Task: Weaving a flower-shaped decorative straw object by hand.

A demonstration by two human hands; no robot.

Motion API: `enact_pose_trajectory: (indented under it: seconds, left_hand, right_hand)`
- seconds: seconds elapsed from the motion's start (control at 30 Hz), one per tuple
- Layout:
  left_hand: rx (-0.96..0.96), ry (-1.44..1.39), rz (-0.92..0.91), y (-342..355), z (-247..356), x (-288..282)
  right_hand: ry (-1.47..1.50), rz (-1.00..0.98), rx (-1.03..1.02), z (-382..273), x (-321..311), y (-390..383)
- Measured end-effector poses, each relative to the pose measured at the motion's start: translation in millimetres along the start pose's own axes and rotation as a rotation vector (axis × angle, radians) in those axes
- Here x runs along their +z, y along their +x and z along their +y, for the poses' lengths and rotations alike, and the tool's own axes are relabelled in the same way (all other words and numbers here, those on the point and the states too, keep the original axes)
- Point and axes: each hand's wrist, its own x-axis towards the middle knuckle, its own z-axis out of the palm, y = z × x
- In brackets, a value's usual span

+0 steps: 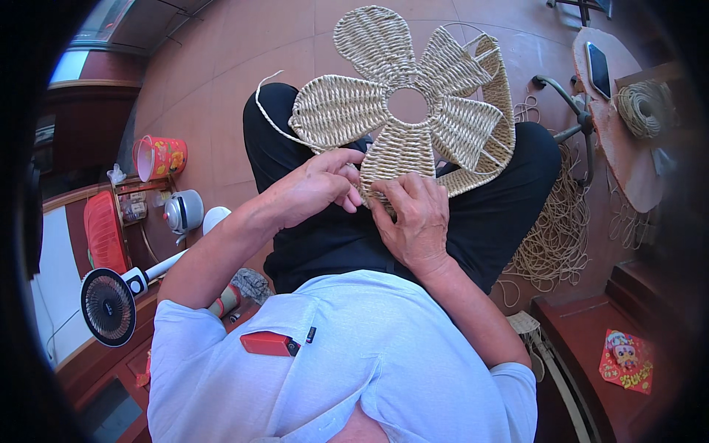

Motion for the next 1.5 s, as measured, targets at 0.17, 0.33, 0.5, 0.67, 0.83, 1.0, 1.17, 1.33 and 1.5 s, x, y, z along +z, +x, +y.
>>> enact_pose_trajectory:
  seconds: [0.17,0.33,0.5,0.67,0.83,1.0,1.17,1.33,1.5]
  left_hand:
    - [-0.006,-0.018,0.016,4,-4,3]
    - [-0.017,-0.071,0.048,9,-8,7]
    - [-0.025,-0.090,0.052,12,-9,8]
    - [-0.075,-0.141,0.052,16,-11,9]
    - [-0.023,-0.021,0.006,11,-8,1]
    - [0.010,-0.058,-0.017,11,-8,-3]
    - [0.021,-0.065,-0.028,12,-7,-5]
    - [0.011,-0.082,-0.025,10,-6,-6]
    - [0.017,-0.072,-0.006,9,-7,-4]
  right_hand:
    - [0.020,0.008,-0.019,1,-2,-1]
    - [0.027,-0.004,-0.038,2,-3,-4]
    - [0.025,-0.010,-0.048,3,-4,-7]
    - [0.011,-0.009,-0.069,4,-3,-8]
    - [0.032,0.058,-0.083,3,-2,-6]
    - [0.009,0.065,-0.021,-2,-3,-2]
    - [-0.013,0.067,-0.013,-4,-1,2]
    - [0.010,-0.064,0.112,-9,-7,16]
    - [-0.009,-0.163,0.053,-8,-10,28]
